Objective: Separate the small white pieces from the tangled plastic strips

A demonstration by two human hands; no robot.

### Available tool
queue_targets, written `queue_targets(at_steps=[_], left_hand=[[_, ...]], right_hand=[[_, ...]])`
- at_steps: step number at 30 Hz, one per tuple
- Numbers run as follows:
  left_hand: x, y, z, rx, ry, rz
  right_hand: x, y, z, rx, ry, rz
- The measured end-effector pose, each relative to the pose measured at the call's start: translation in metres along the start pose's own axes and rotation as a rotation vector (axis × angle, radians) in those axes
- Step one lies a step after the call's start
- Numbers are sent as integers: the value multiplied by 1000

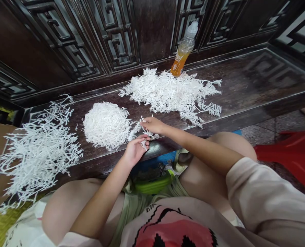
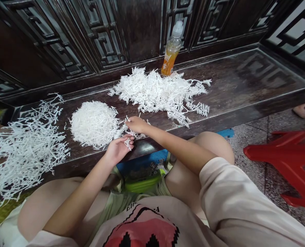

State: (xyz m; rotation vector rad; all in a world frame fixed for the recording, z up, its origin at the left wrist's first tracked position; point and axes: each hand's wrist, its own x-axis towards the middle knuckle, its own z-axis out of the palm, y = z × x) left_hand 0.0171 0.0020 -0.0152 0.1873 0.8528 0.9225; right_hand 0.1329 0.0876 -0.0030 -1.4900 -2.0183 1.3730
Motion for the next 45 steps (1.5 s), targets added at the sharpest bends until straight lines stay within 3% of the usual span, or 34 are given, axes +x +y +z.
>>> queue_targets(at_steps=[11,17,24,35,45], left_hand=[[2,-10,-1,485,43,306],[4,-11,-2,578,105,364],[2,-8,1,648,99,482],[3,-4,0,808,177,599],[9,-9,-6,868,227,527]], right_hand=[[-3,-1,5,24,-91,-96],[-5,-2,4,34,-105,-134],[-4,-2,7,269,-78,-40],[-6,-5,10,631,-143,33],[-10,-6,13,582,-225,-57]])
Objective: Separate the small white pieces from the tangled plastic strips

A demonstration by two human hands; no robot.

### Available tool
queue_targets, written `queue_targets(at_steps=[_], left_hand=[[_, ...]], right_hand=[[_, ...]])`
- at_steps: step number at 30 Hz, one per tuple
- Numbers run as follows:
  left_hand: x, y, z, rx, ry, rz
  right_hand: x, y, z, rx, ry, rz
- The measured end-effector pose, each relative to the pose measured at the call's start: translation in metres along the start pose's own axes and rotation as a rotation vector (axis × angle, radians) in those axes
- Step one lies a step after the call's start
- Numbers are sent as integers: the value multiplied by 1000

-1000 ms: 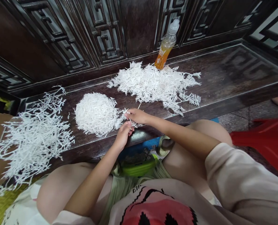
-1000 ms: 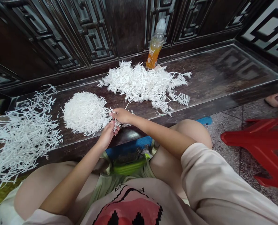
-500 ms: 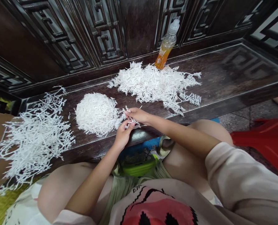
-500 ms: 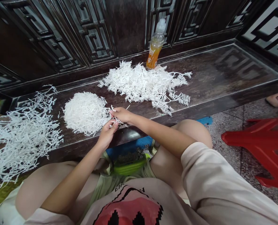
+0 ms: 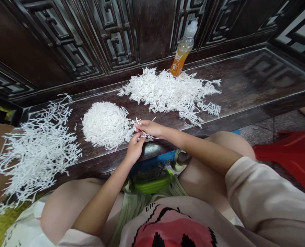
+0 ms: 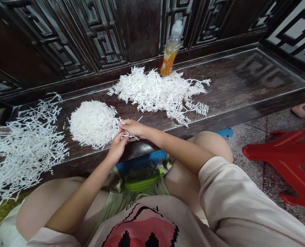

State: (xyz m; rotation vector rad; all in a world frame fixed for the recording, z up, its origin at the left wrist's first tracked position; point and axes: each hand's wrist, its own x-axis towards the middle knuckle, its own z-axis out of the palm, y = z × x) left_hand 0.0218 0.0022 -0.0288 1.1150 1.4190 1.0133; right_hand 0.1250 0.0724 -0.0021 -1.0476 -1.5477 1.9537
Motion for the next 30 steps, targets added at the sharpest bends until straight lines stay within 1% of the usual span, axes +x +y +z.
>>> queue_targets(at_steps=[4,8,10,14,18,21,24,27,29,30], left_hand=[[1,-1,1,47,-16,15],[-2,0,3,123,-21,96],[-3,0,3,146,-6,112],[-6,2,3,175,69,108],[-12,8,1,230,143,160],[-14,12,0,250,199,221],[-15,13,0,276,248,269],[-18,14,3,318,275,301],[-26,17,6,351,284,359],[-32,19,7,367,265,405]], right_hand=[[-2,0,4,2,23,18],[-3,1,8,9,33,27],[-2,1,8,-19,27,27],[3,0,-1,-175,61,-72],[8,-1,-13,-456,168,-181],[8,0,-14,-591,271,-217],[8,2,-7,-647,361,-220],[8,5,-2,-669,421,-204],[9,5,-10,-649,484,-169],[10,5,-17,-626,546,-142]])
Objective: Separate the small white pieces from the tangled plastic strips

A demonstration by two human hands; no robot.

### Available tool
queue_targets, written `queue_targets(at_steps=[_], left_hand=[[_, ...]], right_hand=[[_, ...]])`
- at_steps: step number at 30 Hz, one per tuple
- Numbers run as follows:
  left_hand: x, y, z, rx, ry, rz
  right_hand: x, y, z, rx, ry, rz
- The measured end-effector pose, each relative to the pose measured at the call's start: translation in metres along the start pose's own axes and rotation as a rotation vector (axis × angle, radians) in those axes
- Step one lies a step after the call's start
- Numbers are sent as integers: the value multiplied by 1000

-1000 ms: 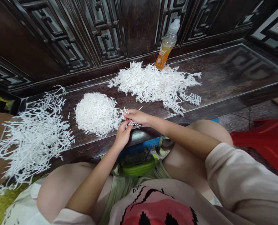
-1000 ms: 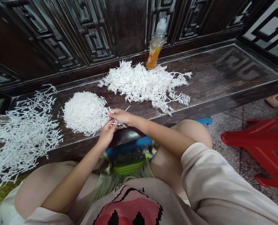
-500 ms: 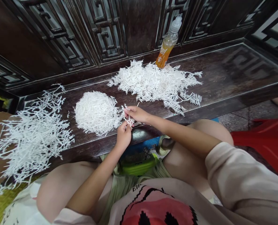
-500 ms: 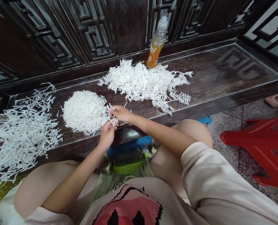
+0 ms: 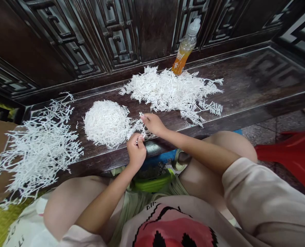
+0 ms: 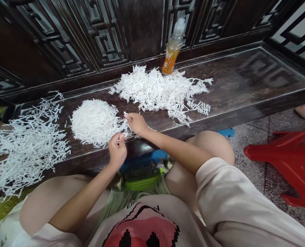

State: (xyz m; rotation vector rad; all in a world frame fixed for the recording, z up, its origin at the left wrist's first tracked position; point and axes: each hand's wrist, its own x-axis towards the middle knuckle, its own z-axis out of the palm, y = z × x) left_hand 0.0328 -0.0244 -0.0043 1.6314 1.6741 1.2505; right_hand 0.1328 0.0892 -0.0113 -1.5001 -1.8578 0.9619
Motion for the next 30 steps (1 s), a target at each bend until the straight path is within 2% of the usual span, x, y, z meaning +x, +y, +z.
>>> queue_targets(at_steps=[2,4,7,11,15,18,20,23,27,30], left_hand=[[-7,9,-4,-22,-75,89],[-9,13,-8,-81,-164,73],[1,1,-12,-155,-161,-154],[19,-25,-7,-291,-100,-392],[19,-29,2,-407,-197,-452],[23,-26,-2,-369,-131,-453],[32,-25,-12,-302,-60,-429],[53,-28,-39,-112,18,-341],[77,-35,-76,392,38,-192],[84,-42,-92,771,16,-161]], right_hand=[[13,10,-14,15,138,113],[25,19,-29,-13,235,169],[33,22,-36,3,115,154],[20,10,-17,30,-87,82],[8,4,-4,24,-180,62],[8,3,-6,29,-186,85],[10,3,-8,32,-179,102],[11,3,-10,49,-173,117],[9,2,-11,77,-187,142],[9,0,-12,72,-174,138]])
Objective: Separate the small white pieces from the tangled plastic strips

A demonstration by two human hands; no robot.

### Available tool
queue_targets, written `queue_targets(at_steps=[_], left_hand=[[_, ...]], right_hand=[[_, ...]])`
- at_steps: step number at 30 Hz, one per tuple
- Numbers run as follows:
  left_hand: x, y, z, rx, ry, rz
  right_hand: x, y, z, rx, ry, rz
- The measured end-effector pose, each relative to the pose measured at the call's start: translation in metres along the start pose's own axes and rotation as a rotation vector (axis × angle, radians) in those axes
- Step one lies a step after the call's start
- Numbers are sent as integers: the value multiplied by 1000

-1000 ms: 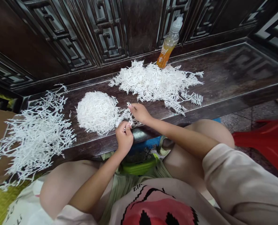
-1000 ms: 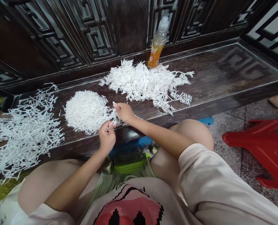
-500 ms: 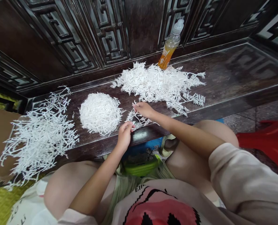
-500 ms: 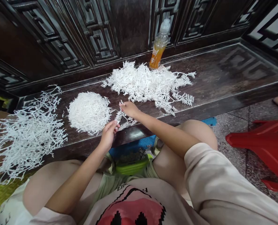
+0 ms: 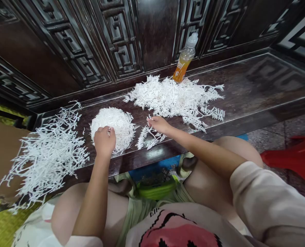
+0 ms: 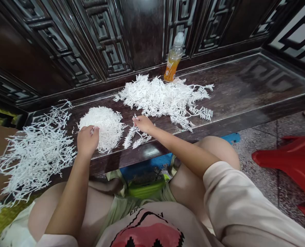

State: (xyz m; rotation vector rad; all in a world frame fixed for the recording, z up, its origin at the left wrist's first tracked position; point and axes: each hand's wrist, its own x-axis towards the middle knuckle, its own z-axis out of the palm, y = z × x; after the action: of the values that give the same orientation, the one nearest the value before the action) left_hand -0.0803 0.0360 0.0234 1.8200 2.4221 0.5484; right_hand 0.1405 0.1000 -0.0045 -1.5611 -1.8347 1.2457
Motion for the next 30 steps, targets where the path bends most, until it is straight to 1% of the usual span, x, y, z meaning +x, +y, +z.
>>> queue_targets(at_steps=[1,3,7,12,19,23,25,26,27,28,29,30], left_hand=[[1,-3,-1,84,3,-16],[0,-7,-1,177,7,-41],[-1,-9,-1,194,33,-40],[1,-12,-4,210,16,-75],[4,-16,-3,108,23,-99],[4,-12,-2,71,123,-103],[1,-5,-1,34,160,-72],[-2,0,1,-4,159,-42],[-6,6,4,-58,135,2],[-12,14,7,-127,79,60],[-18,23,12,-206,0,123],[-26,32,17,-292,-102,189]], right_hand=[[0,-1,-1,-6,13,-3],[0,-2,-3,-14,36,-4],[2,-2,-6,-12,71,-18],[2,0,-4,-35,64,-28],[0,-2,-2,-51,69,-29],[-1,-3,-2,-45,62,-7],[-2,-4,-1,-46,50,1],[-2,-4,-1,-48,44,4],[-3,-4,0,-50,39,6],[-3,-4,1,-51,35,7],[-3,-4,2,-50,32,4],[-4,-3,4,-47,33,-2]])
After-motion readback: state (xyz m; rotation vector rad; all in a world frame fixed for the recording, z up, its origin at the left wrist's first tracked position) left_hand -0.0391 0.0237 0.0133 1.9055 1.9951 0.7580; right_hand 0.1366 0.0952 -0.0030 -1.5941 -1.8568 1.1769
